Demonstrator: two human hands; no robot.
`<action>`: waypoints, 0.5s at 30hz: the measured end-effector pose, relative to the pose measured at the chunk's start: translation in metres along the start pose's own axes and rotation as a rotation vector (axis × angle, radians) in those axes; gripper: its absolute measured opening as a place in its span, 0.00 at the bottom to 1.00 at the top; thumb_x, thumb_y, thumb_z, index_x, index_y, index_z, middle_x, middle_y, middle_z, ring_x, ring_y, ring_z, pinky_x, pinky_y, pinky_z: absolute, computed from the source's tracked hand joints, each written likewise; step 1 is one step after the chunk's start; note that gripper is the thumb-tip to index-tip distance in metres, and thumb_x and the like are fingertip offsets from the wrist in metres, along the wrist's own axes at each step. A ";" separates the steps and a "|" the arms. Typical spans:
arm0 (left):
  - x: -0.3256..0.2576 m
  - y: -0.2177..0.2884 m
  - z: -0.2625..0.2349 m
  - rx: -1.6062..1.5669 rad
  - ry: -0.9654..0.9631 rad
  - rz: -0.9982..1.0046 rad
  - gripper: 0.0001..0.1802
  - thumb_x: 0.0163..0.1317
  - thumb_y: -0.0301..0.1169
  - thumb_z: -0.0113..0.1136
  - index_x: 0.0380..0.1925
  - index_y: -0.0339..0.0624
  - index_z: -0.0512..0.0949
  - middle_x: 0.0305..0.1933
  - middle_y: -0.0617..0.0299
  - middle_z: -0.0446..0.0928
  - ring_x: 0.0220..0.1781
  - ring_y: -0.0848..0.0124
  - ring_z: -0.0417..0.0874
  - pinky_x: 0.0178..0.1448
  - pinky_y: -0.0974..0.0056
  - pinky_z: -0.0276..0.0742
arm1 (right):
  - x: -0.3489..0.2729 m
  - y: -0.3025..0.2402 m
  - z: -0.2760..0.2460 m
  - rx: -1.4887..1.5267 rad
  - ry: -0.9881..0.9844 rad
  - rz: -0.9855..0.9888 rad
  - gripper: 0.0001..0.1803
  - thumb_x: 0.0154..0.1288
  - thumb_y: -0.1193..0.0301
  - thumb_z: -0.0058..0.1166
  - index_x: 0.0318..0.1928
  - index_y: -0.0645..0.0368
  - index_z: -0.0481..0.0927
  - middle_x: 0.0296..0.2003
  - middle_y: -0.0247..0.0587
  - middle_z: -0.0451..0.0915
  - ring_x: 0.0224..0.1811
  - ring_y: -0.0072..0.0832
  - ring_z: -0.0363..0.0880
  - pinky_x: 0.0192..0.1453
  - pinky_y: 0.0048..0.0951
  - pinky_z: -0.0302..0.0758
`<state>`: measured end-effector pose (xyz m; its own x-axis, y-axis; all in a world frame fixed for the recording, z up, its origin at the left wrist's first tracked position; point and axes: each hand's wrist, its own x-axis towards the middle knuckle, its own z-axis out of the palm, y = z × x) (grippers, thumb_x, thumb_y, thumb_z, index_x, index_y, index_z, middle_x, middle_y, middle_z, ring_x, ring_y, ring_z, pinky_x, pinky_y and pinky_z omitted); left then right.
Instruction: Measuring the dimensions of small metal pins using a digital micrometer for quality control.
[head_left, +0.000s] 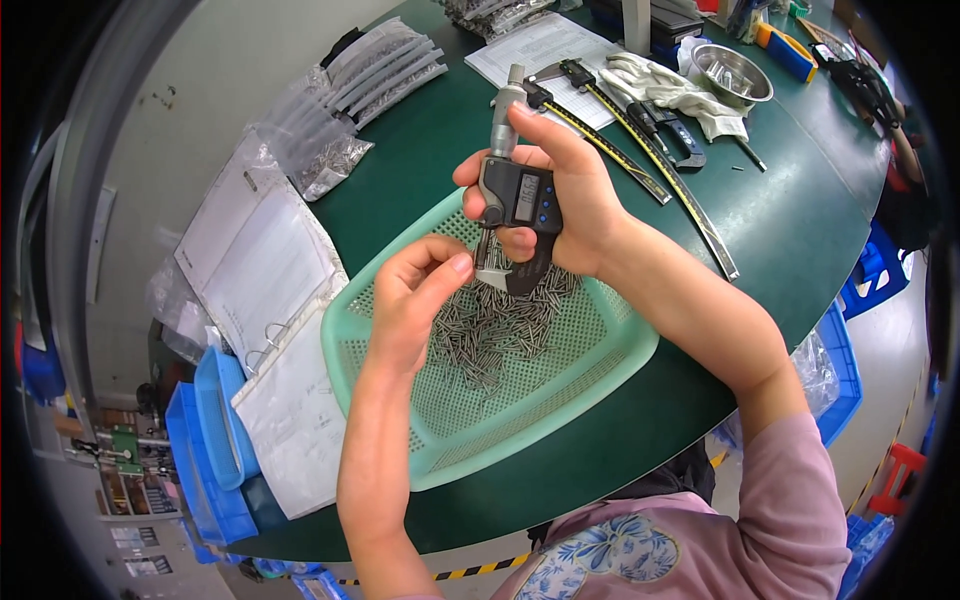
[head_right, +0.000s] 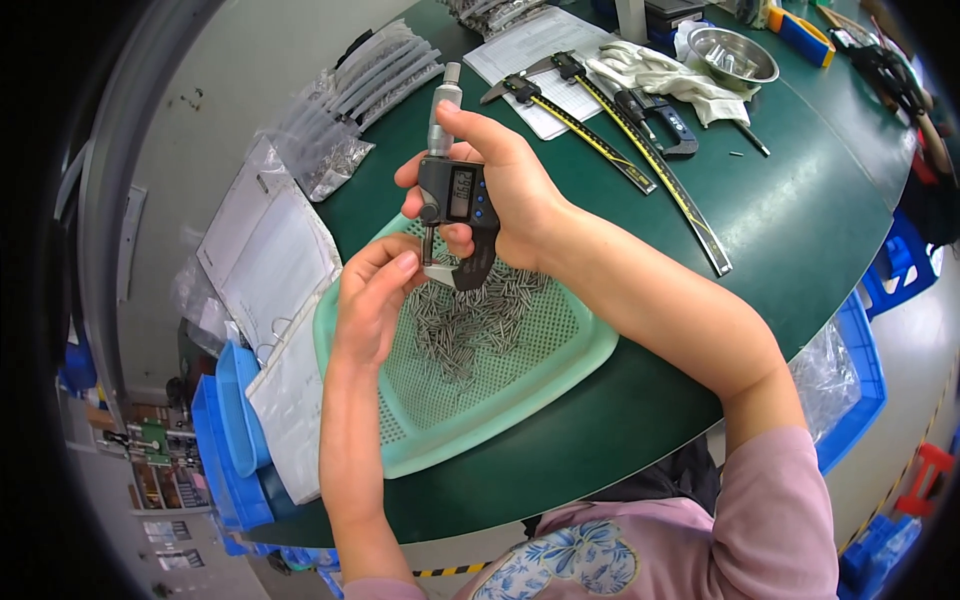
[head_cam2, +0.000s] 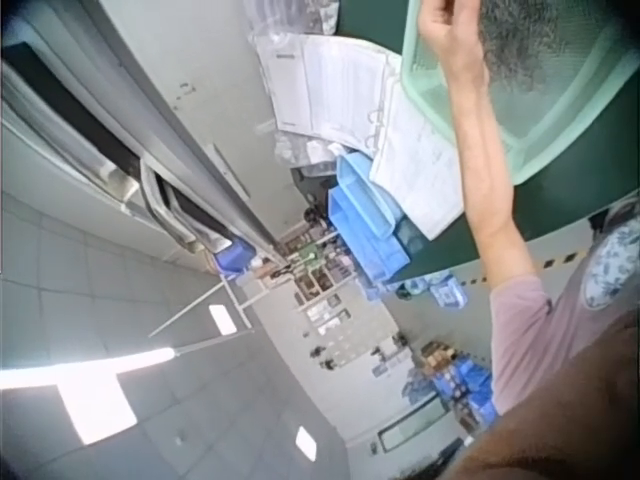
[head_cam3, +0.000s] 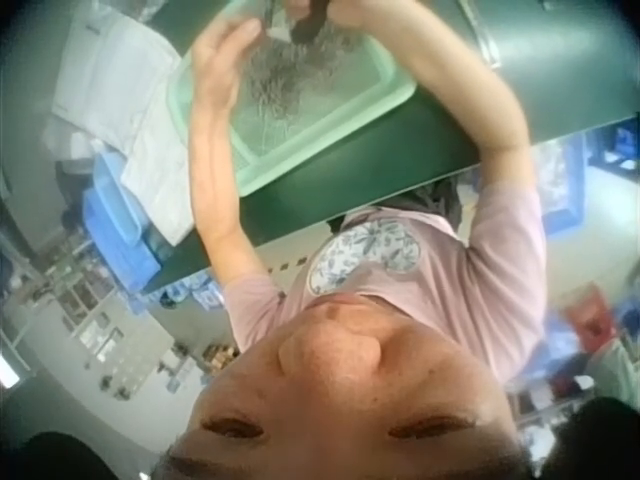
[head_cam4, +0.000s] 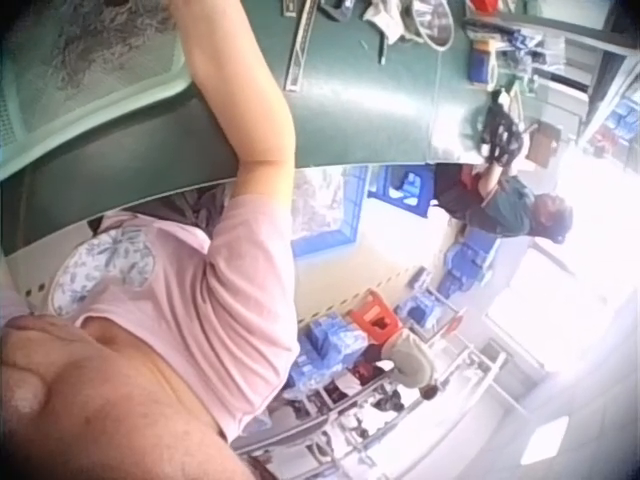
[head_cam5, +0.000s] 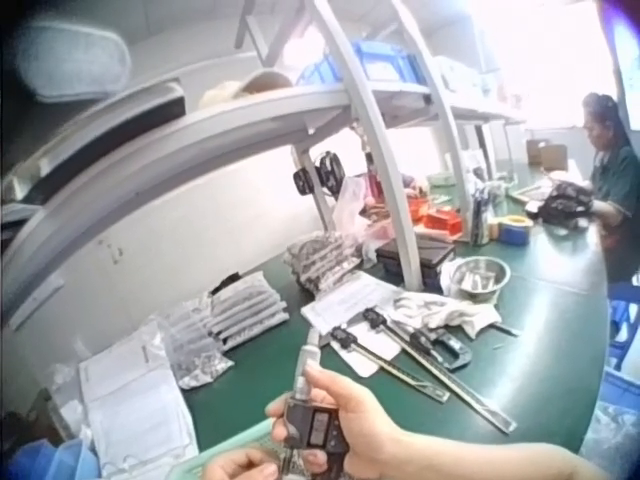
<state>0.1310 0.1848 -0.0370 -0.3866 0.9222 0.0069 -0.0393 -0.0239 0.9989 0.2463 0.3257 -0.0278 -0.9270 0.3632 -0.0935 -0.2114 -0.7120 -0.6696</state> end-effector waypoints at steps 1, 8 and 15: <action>0.000 -0.001 -0.001 -0.008 0.006 0.008 0.05 0.54 0.27 0.57 0.26 0.36 0.75 0.28 0.67 0.73 0.31 0.81 0.69 0.37 0.74 0.64 | 0.001 0.001 0.002 -0.012 -0.003 0.005 0.32 0.57 0.42 0.41 0.35 0.64 0.75 0.22 0.38 0.75 0.11 0.20 0.65 0.13 0.18 0.62; -0.001 -0.008 -0.013 0.137 0.117 0.053 0.08 0.49 0.31 0.61 0.24 0.37 0.77 0.23 0.68 0.73 0.26 0.81 0.69 0.28 0.72 0.64 | 0.007 0.004 0.010 -0.001 -0.059 0.009 0.34 0.60 0.45 0.36 0.45 0.68 0.71 0.24 0.37 0.75 0.11 0.21 0.61 0.16 0.23 0.57; 0.002 -0.031 -0.007 1.137 0.130 0.251 0.10 0.37 0.28 0.61 0.24 0.39 0.80 0.32 0.54 0.73 0.40 0.54 0.74 0.41 0.55 0.72 | 0.016 -0.001 -0.021 -0.047 -0.228 -0.021 0.32 0.66 0.49 0.29 0.53 0.66 0.64 0.35 0.40 0.71 0.14 0.23 0.62 0.19 0.23 0.57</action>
<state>0.1251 0.1846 -0.0678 -0.3604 0.8927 0.2704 0.8724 0.2200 0.4364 0.2386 0.3451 -0.0441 -0.9697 0.2287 0.0856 -0.2214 -0.6754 -0.7034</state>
